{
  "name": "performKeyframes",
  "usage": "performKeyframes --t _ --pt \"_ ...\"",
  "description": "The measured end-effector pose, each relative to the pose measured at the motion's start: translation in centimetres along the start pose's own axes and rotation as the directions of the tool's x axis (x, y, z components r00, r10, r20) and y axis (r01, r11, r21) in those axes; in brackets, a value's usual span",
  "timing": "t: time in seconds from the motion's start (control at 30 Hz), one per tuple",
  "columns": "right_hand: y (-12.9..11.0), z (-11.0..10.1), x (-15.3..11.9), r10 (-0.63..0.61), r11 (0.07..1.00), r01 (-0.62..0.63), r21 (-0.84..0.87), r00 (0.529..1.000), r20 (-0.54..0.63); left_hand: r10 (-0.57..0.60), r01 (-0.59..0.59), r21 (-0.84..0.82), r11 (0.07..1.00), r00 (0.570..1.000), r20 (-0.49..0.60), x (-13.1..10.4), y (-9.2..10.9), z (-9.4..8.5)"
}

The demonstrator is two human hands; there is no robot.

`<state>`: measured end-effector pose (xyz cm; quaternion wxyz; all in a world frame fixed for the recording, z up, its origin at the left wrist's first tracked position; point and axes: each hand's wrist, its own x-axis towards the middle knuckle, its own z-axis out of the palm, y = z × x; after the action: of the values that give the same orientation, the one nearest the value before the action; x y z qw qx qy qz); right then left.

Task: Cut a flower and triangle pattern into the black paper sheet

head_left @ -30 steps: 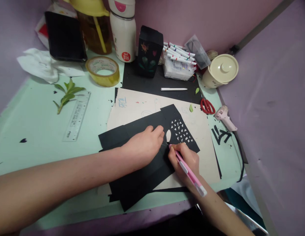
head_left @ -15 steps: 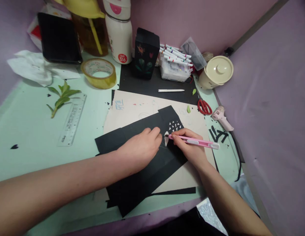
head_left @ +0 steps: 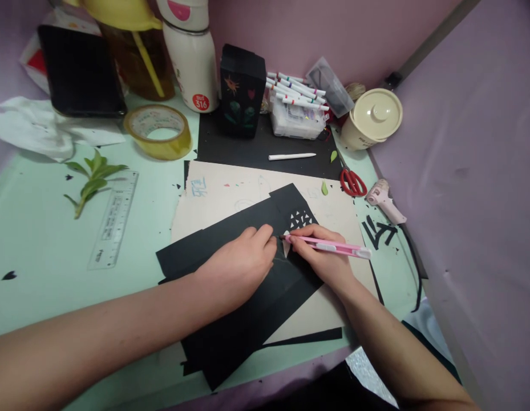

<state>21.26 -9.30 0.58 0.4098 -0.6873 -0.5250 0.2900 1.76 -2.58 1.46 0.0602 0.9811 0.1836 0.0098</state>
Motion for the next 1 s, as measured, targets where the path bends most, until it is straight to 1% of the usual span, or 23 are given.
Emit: performKeyframes --t 0.23,0.43,0.63,1.0 --pt "-0.2 -0.4 -0.1 0.019 1.000 -0.018 -0.007 0.999 0.041 -0.071 0.078 -0.085 0.993 0.993 0.092 0.3 0.2 -0.5" --pt "-0.4 -0.6 -0.3 0.064 0.998 -0.063 -0.011 0.994 0.093 -0.097 0.115 -0.133 0.984 0.986 0.138 0.4 0.2 -1.1" --pt "0.0 -0.5 -0.2 0.066 0.998 -0.067 0.018 0.997 0.050 -0.106 0.131 -0.146 0.981 0.980 0.167 0.4 0.2 -1.4" --pt "0.4 -0.1 -0.3 0.044 0.997 -0.048 0.058 0.997 0.058 -0.119 0.152 -0.169 0.974 0.974 0.191 0.5 0.4 -1.7"
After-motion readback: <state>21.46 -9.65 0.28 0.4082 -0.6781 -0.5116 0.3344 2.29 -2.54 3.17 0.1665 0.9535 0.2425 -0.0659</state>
